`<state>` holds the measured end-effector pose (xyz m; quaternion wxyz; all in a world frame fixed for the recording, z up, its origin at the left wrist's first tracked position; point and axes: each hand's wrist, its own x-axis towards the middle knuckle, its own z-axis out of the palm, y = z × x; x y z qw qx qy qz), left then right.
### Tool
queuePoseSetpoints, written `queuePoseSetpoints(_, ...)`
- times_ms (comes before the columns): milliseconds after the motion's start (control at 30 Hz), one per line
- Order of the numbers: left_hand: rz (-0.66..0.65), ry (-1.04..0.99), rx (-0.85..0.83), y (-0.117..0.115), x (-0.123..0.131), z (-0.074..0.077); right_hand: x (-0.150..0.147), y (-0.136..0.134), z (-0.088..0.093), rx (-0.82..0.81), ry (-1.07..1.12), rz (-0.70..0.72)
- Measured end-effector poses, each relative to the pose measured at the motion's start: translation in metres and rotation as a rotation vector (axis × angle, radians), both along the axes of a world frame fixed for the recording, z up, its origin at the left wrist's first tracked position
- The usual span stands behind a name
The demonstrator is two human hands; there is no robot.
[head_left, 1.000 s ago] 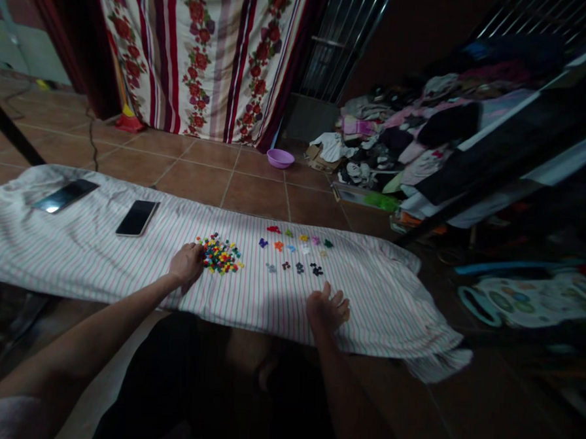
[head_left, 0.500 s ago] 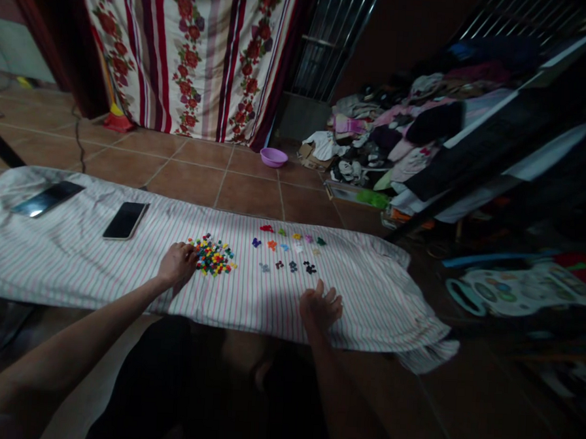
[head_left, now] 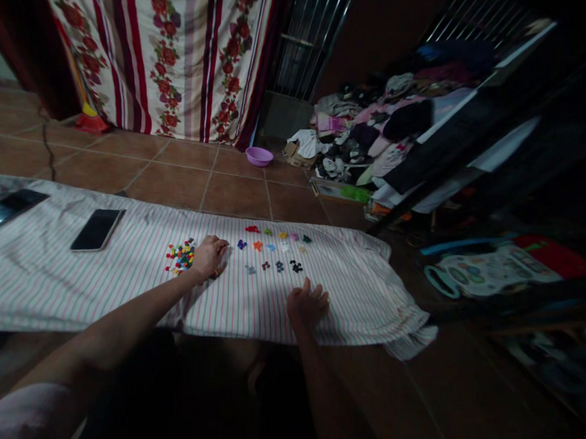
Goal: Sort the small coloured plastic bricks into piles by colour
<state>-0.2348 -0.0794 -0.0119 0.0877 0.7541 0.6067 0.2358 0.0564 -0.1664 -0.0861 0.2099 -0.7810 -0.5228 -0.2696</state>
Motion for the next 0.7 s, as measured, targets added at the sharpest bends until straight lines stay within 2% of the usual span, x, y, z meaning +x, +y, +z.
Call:
queuePoseSetpoints(367,-0.201,0.129,-0.057,0.033,0.103,0.002,-0.002,-0.002,0.009,-0.054,0.046,-0.01)
queuePoseSetpoints(500,-0.291,0.234,-0.075,0.038,0.124,0.002,-0.003,-0.003,0.011,-0.052,0.053,-0.015)
queuePoseSetpoints(700,-0.397,0.348,-0.094,0.045,0.138,0.005,-0.002,-0.002,0.011,-0.053,0.005,-0.039)
